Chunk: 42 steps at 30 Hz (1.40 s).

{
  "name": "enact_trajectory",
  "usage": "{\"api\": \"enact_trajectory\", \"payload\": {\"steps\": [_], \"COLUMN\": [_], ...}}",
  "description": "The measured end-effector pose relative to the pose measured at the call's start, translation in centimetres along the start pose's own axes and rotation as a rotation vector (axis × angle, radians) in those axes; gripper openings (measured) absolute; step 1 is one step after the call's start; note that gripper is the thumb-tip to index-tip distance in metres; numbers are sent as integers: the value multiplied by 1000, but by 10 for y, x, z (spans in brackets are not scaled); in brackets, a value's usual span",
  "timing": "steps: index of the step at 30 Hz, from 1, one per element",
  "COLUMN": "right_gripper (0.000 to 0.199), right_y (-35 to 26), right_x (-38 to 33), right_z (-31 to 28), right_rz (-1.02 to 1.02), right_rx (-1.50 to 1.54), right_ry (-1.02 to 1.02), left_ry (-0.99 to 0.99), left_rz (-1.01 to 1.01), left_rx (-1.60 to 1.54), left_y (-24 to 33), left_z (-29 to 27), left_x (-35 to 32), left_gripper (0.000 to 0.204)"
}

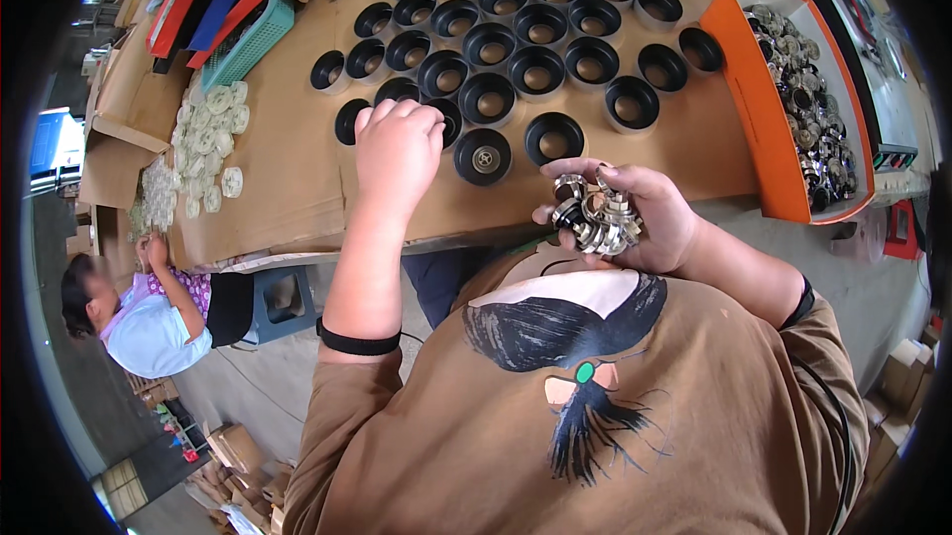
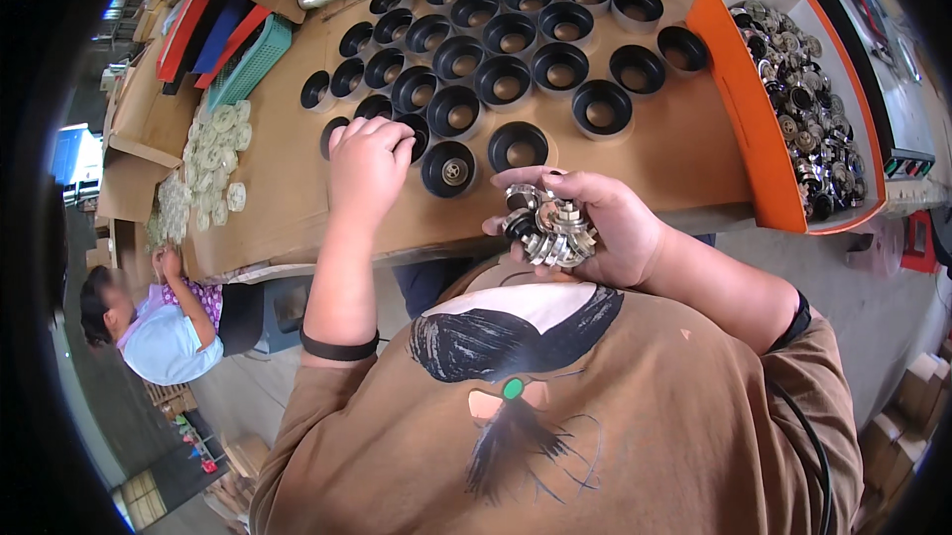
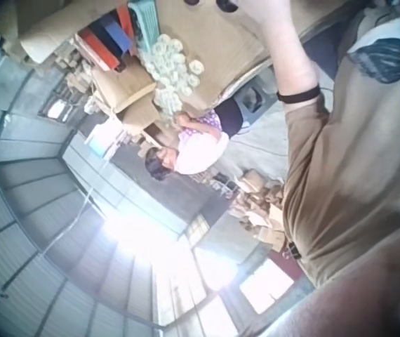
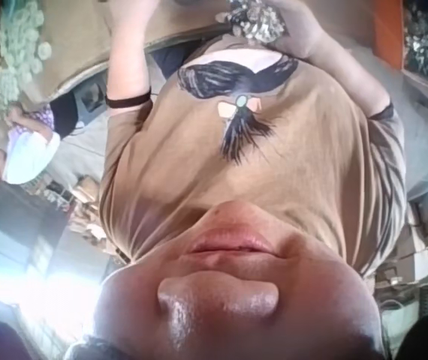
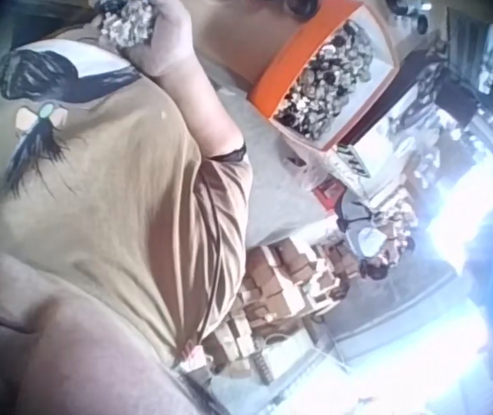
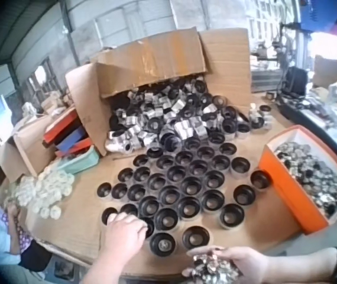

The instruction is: The recorder is assembling small metal components into black rubber or plastic gasket frames.

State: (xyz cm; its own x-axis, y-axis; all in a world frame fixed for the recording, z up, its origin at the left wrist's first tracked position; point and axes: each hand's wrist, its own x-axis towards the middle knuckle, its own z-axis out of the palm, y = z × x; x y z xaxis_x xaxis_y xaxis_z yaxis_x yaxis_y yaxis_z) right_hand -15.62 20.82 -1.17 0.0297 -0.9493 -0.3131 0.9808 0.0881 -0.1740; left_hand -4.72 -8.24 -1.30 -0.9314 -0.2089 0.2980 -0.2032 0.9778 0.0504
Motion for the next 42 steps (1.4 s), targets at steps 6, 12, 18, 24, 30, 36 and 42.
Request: {"api": "enact_trajectory", "payload": {"steps": [6, 12, 18, 24, 30, 36, 42], "right_gripper": [52, 44, 45, 43, 49, 55, 54], "right_y": [1, 2, 3, 4, 6, 4, 7], "right_x": [3, 7, 4, 5, 7, 2, 4], "right_z": [-3, -6, 1, -1, -2, -7, -8], "right_rz": [-21, -96, -67, -69, -59, -12, -22], "right_rx": [69, 91, 30, 26, 18, 28, -63], "right_ry": [14, 60, 62, 72, 71, 24, 2], "left_ry": [38, 37, -40, -29, -1, 61, 69], "left_rz": [16, 441, 407, 391, 31, -601, -230], "left_rx": [20, -495, -482, -371, -788, -1871, -944], "left_y": [7, 76, 93, 103, 91, 75, 74], "left_z": [-10, -65, -48, -52, -43, -43, -17], "left_x": [0, -6, -20, -23, -29, -35, -11], "left_gripper": [10, 17, 21, 21, 9, 12, 4]}}
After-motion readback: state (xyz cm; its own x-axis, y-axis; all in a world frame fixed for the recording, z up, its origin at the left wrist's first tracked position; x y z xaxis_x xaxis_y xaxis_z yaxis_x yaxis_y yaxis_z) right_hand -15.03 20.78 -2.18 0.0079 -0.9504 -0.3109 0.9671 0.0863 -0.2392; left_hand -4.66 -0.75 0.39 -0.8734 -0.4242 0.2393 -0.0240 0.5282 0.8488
